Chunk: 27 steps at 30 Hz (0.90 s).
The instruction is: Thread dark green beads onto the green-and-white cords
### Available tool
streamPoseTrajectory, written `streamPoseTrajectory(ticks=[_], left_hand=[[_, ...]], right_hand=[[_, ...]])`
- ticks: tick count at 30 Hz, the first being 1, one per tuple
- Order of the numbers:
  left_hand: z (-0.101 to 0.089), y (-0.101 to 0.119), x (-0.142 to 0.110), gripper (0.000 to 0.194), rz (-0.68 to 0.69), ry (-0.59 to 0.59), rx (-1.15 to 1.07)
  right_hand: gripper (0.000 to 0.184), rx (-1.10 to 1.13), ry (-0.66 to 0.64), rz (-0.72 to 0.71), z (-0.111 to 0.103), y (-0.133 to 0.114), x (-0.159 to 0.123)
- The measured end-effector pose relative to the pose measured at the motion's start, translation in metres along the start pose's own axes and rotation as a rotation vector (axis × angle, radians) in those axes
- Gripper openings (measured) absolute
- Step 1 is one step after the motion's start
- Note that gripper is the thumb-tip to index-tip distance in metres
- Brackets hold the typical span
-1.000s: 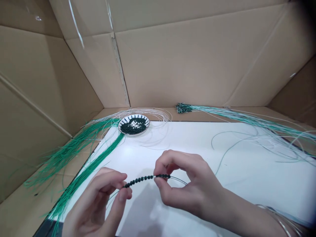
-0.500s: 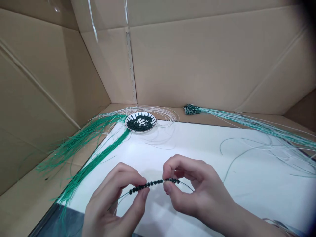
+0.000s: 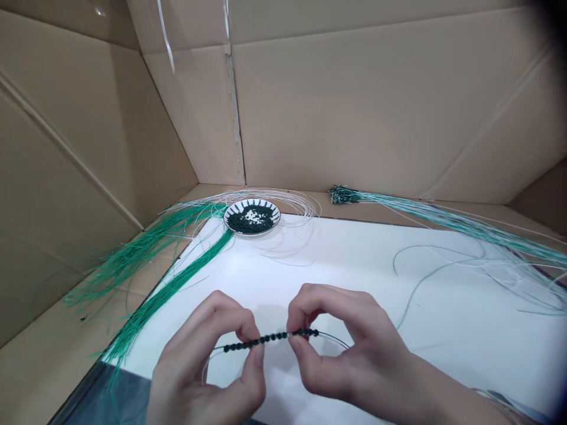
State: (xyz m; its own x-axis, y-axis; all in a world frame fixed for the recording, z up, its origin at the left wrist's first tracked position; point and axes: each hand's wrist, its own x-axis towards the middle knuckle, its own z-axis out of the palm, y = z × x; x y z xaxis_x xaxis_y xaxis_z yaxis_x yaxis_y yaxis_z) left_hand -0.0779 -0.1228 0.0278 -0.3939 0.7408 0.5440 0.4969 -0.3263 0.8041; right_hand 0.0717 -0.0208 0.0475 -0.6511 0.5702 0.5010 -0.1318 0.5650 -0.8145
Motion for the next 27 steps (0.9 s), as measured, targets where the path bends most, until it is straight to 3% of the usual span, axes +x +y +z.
streamPoseTrajectory(ticks=[4, 8, 13, 27], left_hand=[[-0.0031, -0.0007, 0.0009, 0.027, 0.025, -0.022, -0.013], [-0.0079, -0.0020, 0.0018, 0.031, 0.050, -0.119, -0.017], [-0.0065, 0.0004, 0.0001, 0.026, 0.016, -0.041, -0.044], [-0.0065, 0.0020, 0.0006, 0.025, 0.004, -0.050, -0.051]], right_hand=[[0.017, -0.023, 0.021, -0.057, -0.0005, 0.0001, 0.0002], [0.017, -0.012, 0.026, -0.029, 0.0003, 0.0003, 0.0009], [0.018, -0.021, 0.029, 0.012, 0.0007, 0.0013, 0.0003], [0.018, -0.039, -0.002, 0.012, -0.0022, 0.0009, -0.0016]])
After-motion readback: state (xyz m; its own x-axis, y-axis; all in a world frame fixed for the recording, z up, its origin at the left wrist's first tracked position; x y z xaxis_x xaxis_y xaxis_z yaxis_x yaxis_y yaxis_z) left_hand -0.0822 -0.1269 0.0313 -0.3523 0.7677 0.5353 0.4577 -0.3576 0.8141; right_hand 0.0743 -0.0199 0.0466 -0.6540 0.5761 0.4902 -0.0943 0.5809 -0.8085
